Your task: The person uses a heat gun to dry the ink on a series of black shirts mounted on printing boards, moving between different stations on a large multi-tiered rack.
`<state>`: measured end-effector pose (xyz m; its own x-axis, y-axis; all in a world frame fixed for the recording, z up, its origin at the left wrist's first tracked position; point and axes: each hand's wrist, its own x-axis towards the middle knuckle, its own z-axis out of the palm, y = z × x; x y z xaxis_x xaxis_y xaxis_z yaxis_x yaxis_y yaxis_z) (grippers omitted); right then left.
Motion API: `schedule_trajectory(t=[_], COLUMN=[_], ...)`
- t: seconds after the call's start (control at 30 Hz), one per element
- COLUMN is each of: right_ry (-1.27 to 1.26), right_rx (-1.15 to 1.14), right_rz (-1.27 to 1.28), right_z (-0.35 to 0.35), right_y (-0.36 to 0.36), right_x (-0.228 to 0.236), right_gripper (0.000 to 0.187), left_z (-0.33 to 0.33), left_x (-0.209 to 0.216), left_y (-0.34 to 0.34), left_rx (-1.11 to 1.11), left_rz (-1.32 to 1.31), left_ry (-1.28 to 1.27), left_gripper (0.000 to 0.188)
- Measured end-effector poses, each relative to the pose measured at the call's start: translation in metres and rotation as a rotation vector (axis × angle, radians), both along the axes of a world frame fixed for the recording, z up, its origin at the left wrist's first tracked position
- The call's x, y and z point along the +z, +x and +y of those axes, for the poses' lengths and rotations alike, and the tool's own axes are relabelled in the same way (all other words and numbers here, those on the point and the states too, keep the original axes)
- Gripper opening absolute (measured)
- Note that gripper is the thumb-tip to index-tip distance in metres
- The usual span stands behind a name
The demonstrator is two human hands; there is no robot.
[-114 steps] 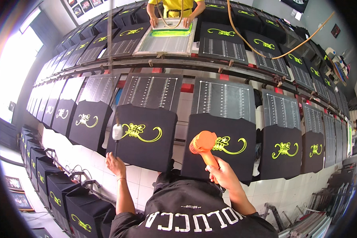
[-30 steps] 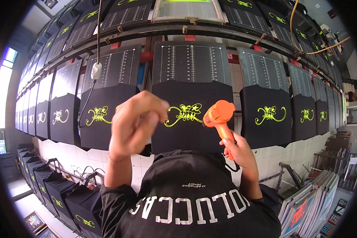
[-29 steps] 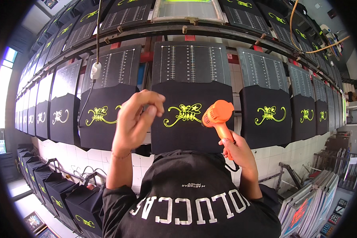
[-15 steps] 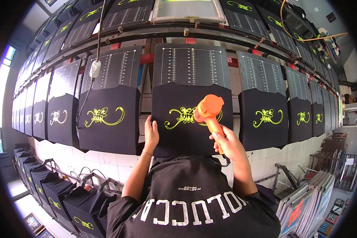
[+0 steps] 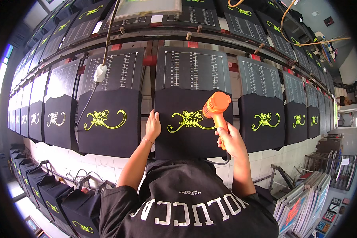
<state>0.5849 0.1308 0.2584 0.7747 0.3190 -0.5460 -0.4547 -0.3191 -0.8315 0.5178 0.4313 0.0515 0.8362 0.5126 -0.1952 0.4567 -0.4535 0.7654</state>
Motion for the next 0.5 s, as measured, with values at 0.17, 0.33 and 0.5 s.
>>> schedule_trajectory(t=[0.17, 0.33, 0.5], right_ry=[0.108, -0.001, 0.015], right_rx=[-0.040, -0.016, -0.008], right_rz=[0.028, -0.034, -0.052], right_z=[0.011, 0.028, 0.039], right_y=[0.005, 0.003, 0.001], right_x=[-0.005, 0.001, -0.002], right_gripper=[0.026, 0.033, 0.035], left_z=[0.022, 0.032, 0.029], left_x=[-0.014, -0.010, -0.015], left_y=[0.035, 0.056, 0.043], left_rx=[-0.022, -0.042, -0.030], left_rz=[-0.021, 0.001, 0.012], left_ry=[0.031, -0.065, -0.122], left_gripper=[0.055, 0.055, 0.056])
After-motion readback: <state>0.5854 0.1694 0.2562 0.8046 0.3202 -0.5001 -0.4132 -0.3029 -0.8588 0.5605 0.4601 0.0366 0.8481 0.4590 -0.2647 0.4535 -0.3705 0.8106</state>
